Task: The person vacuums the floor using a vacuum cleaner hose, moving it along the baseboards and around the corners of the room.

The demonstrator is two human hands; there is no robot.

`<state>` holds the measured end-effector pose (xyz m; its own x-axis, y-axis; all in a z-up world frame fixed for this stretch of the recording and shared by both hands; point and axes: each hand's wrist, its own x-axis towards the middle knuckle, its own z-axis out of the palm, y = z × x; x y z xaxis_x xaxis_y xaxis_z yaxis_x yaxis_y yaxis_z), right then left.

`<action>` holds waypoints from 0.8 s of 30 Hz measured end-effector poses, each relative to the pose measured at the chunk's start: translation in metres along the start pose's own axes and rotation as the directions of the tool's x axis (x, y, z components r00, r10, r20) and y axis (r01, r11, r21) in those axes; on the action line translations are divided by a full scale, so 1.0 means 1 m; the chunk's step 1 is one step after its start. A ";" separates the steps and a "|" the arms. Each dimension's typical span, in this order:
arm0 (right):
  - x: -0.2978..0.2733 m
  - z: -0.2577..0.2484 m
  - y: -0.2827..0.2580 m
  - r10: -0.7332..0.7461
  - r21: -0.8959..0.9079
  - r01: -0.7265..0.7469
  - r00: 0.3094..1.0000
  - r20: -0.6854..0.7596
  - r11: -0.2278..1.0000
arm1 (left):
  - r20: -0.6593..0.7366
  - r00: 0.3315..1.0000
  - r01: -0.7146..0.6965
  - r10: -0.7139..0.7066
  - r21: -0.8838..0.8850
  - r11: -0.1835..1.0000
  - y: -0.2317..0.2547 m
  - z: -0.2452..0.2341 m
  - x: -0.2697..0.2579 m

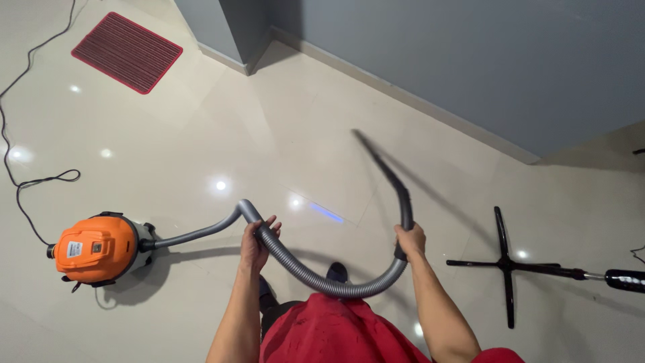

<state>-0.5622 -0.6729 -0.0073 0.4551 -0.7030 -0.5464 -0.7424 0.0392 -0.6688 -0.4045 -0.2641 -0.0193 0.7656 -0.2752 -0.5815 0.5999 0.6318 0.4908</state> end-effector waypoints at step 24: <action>0.079 0.014 -0.059 0.046 0.071 -0.044 0.999 -0.025 0.997 | -0.058 0.994 -0.091 0.098 0.118 0.989 -0.014 0.048 0.069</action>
<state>-0.4759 -0.7208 -0.0180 0.4083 -0.7177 -0.5641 -0.7251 0.1204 -0.6780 -0.3489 -0.3270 -0.0358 0.8059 -0.1697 -0.5672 0.5512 0.5646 0.6144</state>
